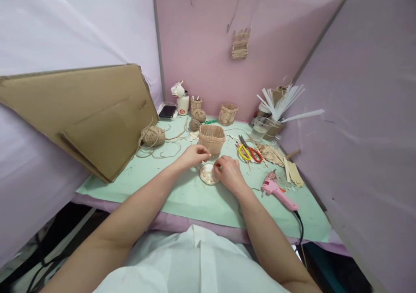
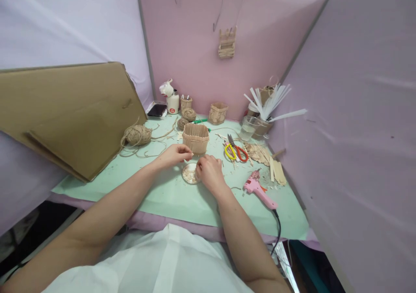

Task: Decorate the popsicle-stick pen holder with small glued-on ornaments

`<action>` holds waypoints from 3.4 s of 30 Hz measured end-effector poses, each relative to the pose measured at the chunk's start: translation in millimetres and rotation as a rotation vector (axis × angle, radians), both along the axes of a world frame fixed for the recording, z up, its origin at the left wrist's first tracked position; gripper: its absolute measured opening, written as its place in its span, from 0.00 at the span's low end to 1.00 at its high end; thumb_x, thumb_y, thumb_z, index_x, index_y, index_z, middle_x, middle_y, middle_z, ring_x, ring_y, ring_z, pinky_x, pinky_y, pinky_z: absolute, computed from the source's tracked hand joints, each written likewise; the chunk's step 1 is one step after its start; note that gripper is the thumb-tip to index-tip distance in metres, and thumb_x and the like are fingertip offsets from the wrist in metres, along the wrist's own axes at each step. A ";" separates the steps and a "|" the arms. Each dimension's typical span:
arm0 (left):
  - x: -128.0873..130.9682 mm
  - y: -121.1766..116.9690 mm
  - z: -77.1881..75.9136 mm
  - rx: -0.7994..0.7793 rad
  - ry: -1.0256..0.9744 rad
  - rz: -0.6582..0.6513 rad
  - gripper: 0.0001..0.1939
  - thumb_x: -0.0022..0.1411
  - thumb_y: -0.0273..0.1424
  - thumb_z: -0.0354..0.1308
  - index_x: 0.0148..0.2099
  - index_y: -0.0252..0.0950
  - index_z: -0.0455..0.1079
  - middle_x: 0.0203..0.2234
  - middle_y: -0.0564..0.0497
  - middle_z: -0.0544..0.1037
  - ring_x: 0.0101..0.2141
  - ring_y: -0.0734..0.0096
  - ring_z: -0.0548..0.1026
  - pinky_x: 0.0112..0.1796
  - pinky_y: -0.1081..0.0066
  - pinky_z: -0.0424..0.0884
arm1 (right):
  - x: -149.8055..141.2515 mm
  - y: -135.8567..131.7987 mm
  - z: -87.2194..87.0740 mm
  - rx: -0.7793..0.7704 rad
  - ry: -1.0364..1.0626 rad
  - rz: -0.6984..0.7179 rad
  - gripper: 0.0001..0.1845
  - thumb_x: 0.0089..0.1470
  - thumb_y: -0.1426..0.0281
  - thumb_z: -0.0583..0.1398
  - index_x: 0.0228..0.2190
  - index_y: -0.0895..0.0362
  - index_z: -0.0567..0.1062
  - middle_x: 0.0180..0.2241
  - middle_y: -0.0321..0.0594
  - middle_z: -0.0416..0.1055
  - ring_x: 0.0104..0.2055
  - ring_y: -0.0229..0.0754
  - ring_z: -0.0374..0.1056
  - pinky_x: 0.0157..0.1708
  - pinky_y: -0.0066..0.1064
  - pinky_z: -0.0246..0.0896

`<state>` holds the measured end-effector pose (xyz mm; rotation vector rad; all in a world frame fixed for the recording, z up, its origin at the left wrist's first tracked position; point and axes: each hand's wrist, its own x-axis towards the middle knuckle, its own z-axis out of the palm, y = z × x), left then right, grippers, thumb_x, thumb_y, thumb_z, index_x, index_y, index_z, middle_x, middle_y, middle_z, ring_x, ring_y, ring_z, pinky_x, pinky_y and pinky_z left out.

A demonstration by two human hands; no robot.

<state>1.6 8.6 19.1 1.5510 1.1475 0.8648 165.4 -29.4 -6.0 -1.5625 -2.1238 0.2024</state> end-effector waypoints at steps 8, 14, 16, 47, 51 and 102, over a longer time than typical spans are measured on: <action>7.8 2.0 -7.1 -0.189 -0.290 0.057 0.11 0.43 0.32 0.66 0.30 0.30 0.71 0.22 0.50 0.75 0.24 0.77 0.70 0.30 0.73 0.66 | -2.7 12.1 1.9 -0.219 1.093 -0.037 0.10 0.44 0.63 0.61 0.25 0.57 0.72 0.21 0.33 0.67 0.24 0.36 0.59 0.27 0.28 0.54; 14.2 -0.3 -10.8 -0.212 -0.408 0.041 0.14 0.41 0.34 0.69 0.30 0.31 0.73 0.24 0.49 0.77 0.26 0.76 0.72 0.34 0.71 0.69 | -6.7 14.5 0.0 -0.329 1.289 -0.029 0.11 0.40 0.63 0.64 0.24 0.58 0.74 0.23 0.35 0.69 0.24 0.34 0.60 0.25 0.26 0.53; 15.6 -1.1 -11.2 -0.206 -0.430 0.037 0.15 0.41 0.34 0.69 0.29 0.30 0.73 0.24 0.49 0.77 0.26 0.76 0.72 0.35 0.71 0.69 | -7.2 14.6 -1.0 -0.322 1.304 -0.041 0.10 0.40 0.64 0.64 0.24 0.58 0.74 0.23 0.34 0.69 0.24 0.33 0.60 0.25 0.26 0.53; 21.9 -6.8 -11.8 -0.259 -0.512 0.063 0.14 0.39 0.31 0.70 0.27 0.31 0.70 0.22 0.53 0.72 0.26 0.78 0.70 0.33 0.72 0.66 | -4.8 10.9 -1.0 -0.142 1.051 -0.046 0.11 0.44 0.62 0.62 0.26 0.57 0.74 0.25 0.35 0.71 0.25 0.35 0.61 0.26 0.27 0.54; 21.7 -6.0 -13.9 -0.233 -0.497 0.053 0.14 0.39 0.32 0.69 0.27 0.31 0.70 0.21 0.54 0.72 0.25 0.78 0.69 0.32 0.73 0.65 | -4.8 11.0 -0.9 -0.150 1.042 -0.051 0.10 0.44 0.62 0.62 0.26 0.56 0.74 0.25 0.35 0.71 0.25 0.35 0.61 0.25 0.27 0.54; 25.6 -6.0 -21.2 -0.026 -0.340 0.066 0.17 0.42 0.42 0.68 0.27 0.31 0.74 0.24 0.47 0.77 0.27 0.71 0.71 0.31 0.71 0.66 | -0.9 13.5 -1.5 -0.249 1.150 -0.083 0.09 0.42 0.64 0.62 0.24 0.58 0.74 0.20 0.31 0.66 0.22 0.32 0.56 0.24 0.26 0.52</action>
